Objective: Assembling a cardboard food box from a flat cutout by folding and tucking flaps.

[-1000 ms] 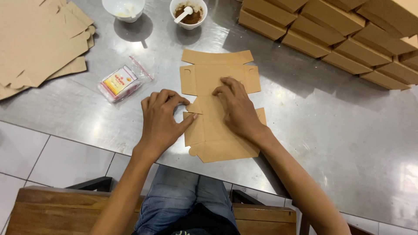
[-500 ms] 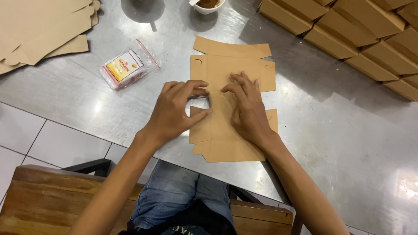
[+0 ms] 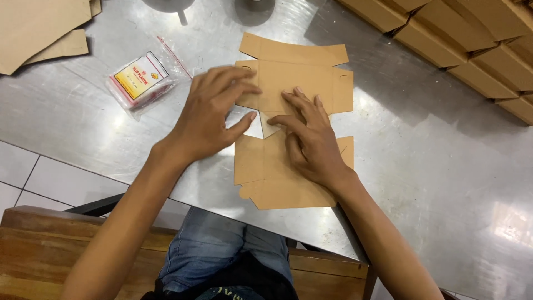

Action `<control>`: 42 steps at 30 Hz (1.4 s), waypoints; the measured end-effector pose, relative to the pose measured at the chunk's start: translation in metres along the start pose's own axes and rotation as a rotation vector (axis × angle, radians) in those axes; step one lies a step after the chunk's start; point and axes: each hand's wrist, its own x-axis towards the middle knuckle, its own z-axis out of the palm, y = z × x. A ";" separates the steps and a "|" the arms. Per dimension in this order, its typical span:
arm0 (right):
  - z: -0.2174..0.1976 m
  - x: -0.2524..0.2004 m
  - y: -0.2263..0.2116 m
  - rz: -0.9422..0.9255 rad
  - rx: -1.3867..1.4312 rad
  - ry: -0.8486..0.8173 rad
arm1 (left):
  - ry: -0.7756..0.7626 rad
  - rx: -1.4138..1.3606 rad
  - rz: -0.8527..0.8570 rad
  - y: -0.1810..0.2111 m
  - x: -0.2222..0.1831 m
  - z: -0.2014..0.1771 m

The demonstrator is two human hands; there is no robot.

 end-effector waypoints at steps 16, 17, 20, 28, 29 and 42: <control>0.000 0.001 -0.002 0.020 -0.025 0.013 | -0.159 -0.084 -0.105 0.001 0.018 0.002; 0.000 0.001 -0.002 0.020 -0.022 0.009 | -0.159 -0.089 -0.105 0.002 0.018 0.001; -0.001 0.001 -0.004 0.022 -0.023 0.005 | -0.160 -0.102 -0.108 0.002 0.017 0.001; -0.001 0.001 -0.004 0.027 -0.029 0.012 | -0.156 -0.119 -0.125 0.001 0.014 0.004; -0.001 0.001 -0.004 0.023 -0.032 0.012 | -0.150 -0.118 -0.124 0.000 0.013 0.005; -0.001 -0.001 -0.003 -0.100 -0.049 0.037 | -0.072 -0.009 -0.065 -0.001 0.013 0.011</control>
